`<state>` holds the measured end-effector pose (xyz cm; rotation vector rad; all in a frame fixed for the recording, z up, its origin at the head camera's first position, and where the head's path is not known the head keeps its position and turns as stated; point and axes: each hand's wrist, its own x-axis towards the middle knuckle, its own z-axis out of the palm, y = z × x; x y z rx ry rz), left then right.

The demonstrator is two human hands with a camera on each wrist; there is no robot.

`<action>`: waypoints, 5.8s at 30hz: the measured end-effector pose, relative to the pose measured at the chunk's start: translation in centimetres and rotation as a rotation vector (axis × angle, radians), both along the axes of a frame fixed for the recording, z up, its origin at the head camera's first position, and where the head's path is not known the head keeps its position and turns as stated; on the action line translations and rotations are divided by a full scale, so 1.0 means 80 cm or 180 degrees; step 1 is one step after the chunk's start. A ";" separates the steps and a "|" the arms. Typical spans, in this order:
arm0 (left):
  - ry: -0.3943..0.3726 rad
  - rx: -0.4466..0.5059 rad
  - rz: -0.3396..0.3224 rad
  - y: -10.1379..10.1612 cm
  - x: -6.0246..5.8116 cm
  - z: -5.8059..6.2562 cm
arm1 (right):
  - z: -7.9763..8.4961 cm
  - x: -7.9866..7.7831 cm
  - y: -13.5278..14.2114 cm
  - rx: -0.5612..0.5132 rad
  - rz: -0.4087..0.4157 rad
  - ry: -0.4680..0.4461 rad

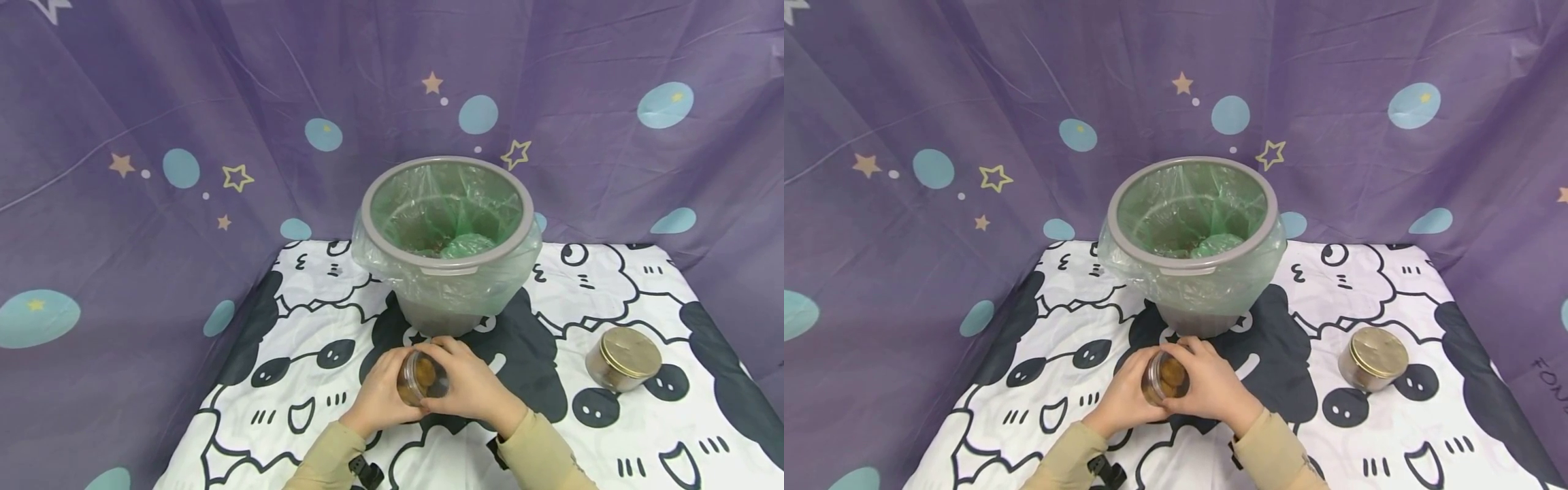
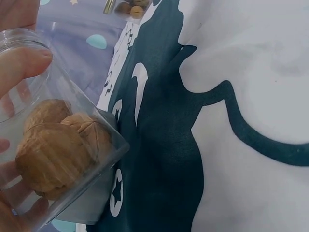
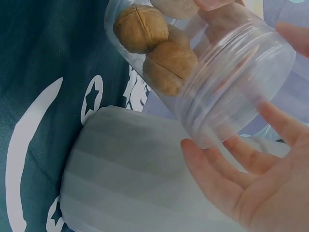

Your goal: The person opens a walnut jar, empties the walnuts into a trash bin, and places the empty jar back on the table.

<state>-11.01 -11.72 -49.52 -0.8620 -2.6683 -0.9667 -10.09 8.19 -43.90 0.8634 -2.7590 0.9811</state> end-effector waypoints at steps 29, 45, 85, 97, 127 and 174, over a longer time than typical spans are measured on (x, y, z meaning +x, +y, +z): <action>-0.0583 0.0521 0.0228 -0.003 0.002 0.004 | -0.015 -0.006 0.022 -0.1192 0.0132 -0.0378; -0.0611 0.0645 0.0385 -0.008 0.005 0.005 | -0.029 -0.006 0.054 -0.1490 -0.0147 -0.0610; -0.0801 0.0726 0.0535 -0.019 0.009 0.005 | -0.098 -0.018 0.153 -0.0792 -0.0581 -0.0733; -0.0790 0.0696 0.0547 -0.020 0.010 0.005 | -0.110 -0.021 0.170 -0.0525 -0.0645 -0.0935; -0.0839 0.0732 0.0576 -0.020 0.012 0.002 | -0.121 -0.017 0.188 -0.0020 -0.0699 -0.0918; -0.0687 0.0797 0.0612 -0.027 0.013 0.000 | -0.032 -0.030 0.191 -0.0620 -0.1199 0.0696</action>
